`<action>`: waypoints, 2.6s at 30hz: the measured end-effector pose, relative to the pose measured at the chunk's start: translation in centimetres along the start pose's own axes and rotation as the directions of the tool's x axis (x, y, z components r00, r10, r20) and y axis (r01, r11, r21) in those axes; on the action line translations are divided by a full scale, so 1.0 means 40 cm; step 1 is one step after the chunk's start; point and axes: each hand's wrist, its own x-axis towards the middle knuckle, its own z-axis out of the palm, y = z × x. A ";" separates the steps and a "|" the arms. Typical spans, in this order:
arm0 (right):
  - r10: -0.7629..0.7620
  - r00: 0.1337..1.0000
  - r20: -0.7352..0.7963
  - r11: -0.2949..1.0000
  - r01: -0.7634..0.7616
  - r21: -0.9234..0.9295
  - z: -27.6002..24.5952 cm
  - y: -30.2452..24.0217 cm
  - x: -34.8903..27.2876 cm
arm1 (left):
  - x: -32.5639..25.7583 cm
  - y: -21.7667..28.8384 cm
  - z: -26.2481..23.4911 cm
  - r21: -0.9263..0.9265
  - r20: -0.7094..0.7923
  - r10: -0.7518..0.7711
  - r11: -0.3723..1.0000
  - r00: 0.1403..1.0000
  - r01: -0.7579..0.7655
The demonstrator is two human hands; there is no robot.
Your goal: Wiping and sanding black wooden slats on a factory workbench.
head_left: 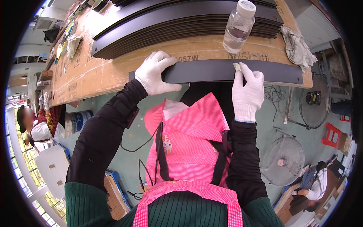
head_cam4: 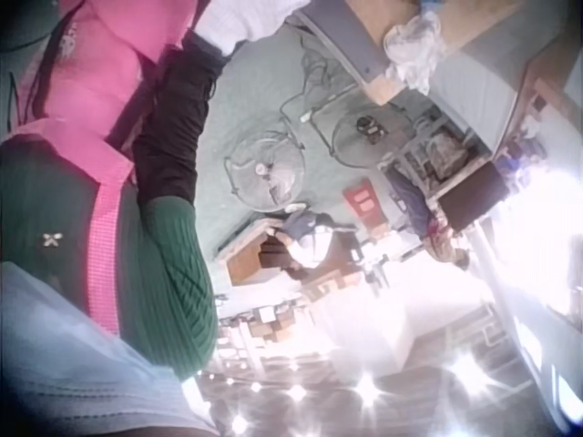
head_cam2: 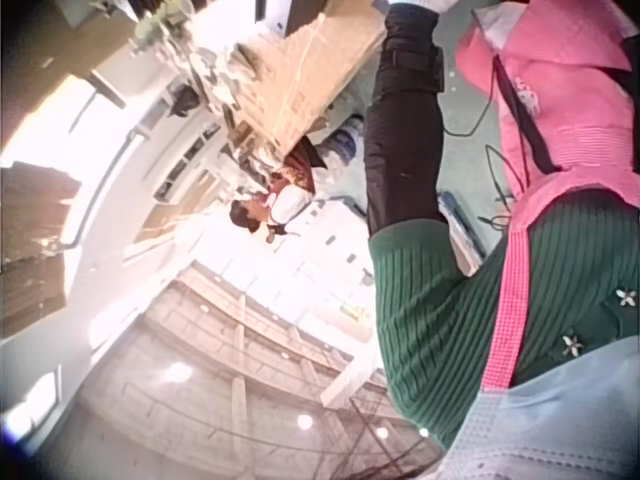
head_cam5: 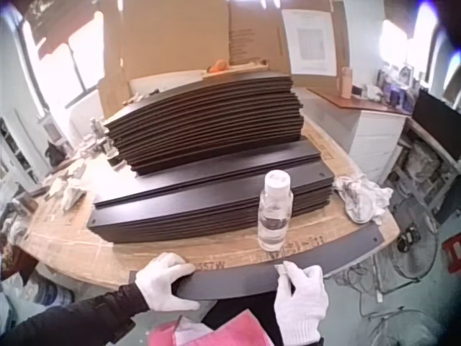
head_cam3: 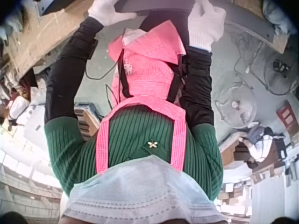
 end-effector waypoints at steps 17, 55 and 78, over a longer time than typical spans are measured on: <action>-0.152 0.986 0.067 0.988 0.153 -0.012 0.059 -0.134 -0.063 | -0.005 0.021 0.002 -0.019 0.028 -0.107 0.994 0.994 0.107; -0.201 0.971 0.126 0.977 0.190 0.091 0.053 -0.128 -0.051 | -0.005 0.007 0.002 -0.007 0.020 -0.096 0.995 0.995 0.096; -0.195 0.977 0.090 0.980 0.192 0.046 0.056 -0.122 -0.057 | -0.005 0.009 0.003 -0.009 0.016 -0.085 0.996 0.996 0.086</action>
